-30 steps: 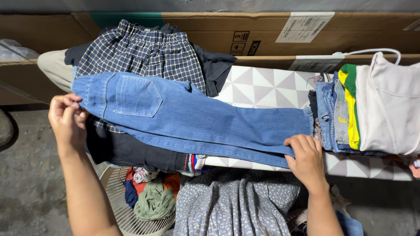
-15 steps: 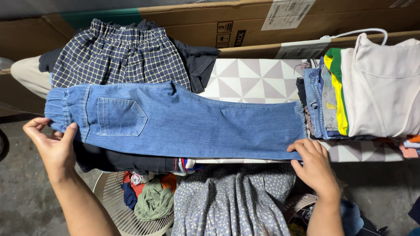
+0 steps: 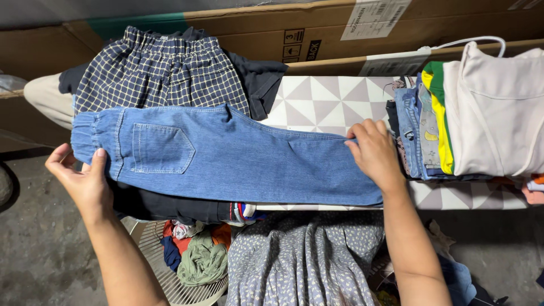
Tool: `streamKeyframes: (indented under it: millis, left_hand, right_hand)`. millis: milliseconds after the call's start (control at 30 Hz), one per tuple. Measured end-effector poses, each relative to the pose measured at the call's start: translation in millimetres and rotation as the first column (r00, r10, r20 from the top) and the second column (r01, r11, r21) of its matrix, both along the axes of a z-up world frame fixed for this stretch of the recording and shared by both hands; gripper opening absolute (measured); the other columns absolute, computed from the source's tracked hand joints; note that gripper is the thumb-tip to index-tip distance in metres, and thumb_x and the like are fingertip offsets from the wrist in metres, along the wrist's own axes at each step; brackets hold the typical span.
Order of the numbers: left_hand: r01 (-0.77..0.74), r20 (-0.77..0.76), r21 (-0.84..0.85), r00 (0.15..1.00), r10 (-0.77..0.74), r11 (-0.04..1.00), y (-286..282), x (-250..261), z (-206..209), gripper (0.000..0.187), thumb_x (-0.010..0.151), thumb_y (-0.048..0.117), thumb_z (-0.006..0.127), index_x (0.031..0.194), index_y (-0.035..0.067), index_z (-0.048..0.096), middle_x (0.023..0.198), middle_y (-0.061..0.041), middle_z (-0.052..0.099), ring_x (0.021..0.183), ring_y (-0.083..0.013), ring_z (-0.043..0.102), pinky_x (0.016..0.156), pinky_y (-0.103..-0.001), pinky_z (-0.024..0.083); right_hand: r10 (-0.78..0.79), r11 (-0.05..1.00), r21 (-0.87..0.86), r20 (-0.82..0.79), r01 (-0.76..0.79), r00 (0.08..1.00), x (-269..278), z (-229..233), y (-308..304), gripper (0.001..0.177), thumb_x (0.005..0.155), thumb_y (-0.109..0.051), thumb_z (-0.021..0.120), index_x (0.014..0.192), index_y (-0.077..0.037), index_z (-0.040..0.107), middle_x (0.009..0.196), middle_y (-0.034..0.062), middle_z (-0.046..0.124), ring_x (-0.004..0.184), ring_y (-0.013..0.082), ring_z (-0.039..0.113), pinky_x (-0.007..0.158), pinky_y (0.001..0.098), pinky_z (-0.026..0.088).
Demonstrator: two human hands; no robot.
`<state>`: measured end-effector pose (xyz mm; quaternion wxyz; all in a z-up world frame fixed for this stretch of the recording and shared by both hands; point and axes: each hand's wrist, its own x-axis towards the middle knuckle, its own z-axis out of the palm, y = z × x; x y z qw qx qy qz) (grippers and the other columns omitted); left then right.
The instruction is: The person folds various clothing items one by one on a patterned ironing board. They handle a green and yellow shirt, a white vest, blue jeans, checkered shorts, a black t-shirt, and light blue jeans, stacking each folded item on the right side of the board.
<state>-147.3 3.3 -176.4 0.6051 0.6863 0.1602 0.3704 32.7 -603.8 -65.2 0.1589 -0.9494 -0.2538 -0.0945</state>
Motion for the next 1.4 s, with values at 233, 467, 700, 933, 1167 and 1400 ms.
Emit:
streamKeyframes:
  millis: [233,467,700,933,1167,1400]
  left_hand:
    - [-0.22,-0.049,0.865,0.857,0.512,0.452,-104.2,21.6,95.9,0.063,0.091,-0.001,0.076,0.143,0.0,0.042,0.141,-0.024,0.038,0.131,-0.0428,0.045,0.113,-0.053,0.035]
    - [0.431,-0.399,0.897,0.884,-0.246,0.094,-204.8,122.5,136.6,0.043,0.087,0.001,0.064,0.129,0.013,0.07,0.134,-0.004,0.065,0.138,-0.0224,0.055,0.131,-0.058,0.02]
    - [0.604,-0.609,0.793,0.789,-0.081,-0.076,-208.5,174.0,139.1,0.014,0.079,0.01,0.067,0.092,0.013,0.069,0.098,0.0,0.061,0.112,-0.023,0.058,0.123,-0.067,0.013]
    - [0.472,-0.472,0.882,0.881,-0.034,-0.01,-204.3,181.6,127.3,0.013,0.091,0.006,0.062,0.102,0.01,0.067,0.106,-0.005,0.06,0.115,-0.0261,0.058,0.124,-0.067,0.017]
    - [0.347,-0.349,0.927,0.937,0.007,-0.144,-310.1,130.3,99.8,0.057,0.098,0.033,0.054,0.148,0.007,0.052,0.156,-0.013,0.051,0.144,-0.0236,0.044,0.122,-0.059,0.02]
    - [0.587,-0.58,0.809,0.799,-0.157,-0.001,-299.0,129.1,87.6,0.077,0.093,0.063,0.05,0.154,0.016,0.043,0.157,-0.012,0.043,0.147,-0.026,0.036,0.12,-0.052,0.022]
  right_hand:
    - [-0.043,0.999,-0.033,-0.066,0.041,0.997,-2.7,3.8,-7.1,0.02,0.084,-0.02,0.078,0.098,-0.01,0.068,0.099,0.0032,0.062,0.104,0.028,0.055,0.092,0.0432,0.043]
    - [0.002,0.999,-0.05,-0.068,-0.005,0.998,1.5,6.3,-6.2,0.016,0.083,-0.019,0.077,0.095,-0.012,0.068,0.103,0.0028,0.063,0.103,0.0284,0.053,0.09,0.0424,0.041]
    - [0.051,0.999,-0.001,-0.029,-0.051,0.998,3.7,2.6,-18.2,0.01,0.093,-0.016,0.07,0.097,-0.011,0.062,0.098,0.0018,0.065,0.105,0.0249,0.056,0.096,0.0422,0.038]
    - [-0.034,0.998,-0.054,0.035,0.036,0.999,2.9,-5.4,-20.0,0.015,0.093,-0.017,0.071,0.105,-0.011,0.063,0.104,0.0036,0.066,0.108,0.0274,0.057,0.103,0.0442,0.039]
    - [0.023,0.99,-0.137,0.038,-0.018,0.999,-44.9,0.0,15.2,0.065,0.09,-0.036,0.071,0.146,-0.008,0.053,0.156,0.0127,0.05,0.144,0.0267,0.043,0.122,0.0501,0.032]
    - [-0.021,0.978,-0.206,-0.155,-0.011,0.988,-64.8,-30.5,15.3,0.079,0.098,-0.054,0.056,0.16,-0.013,0.03,0.166,0.0168,0.024,0.152,0.0324,0.024,0.119,0.0535,0.018]
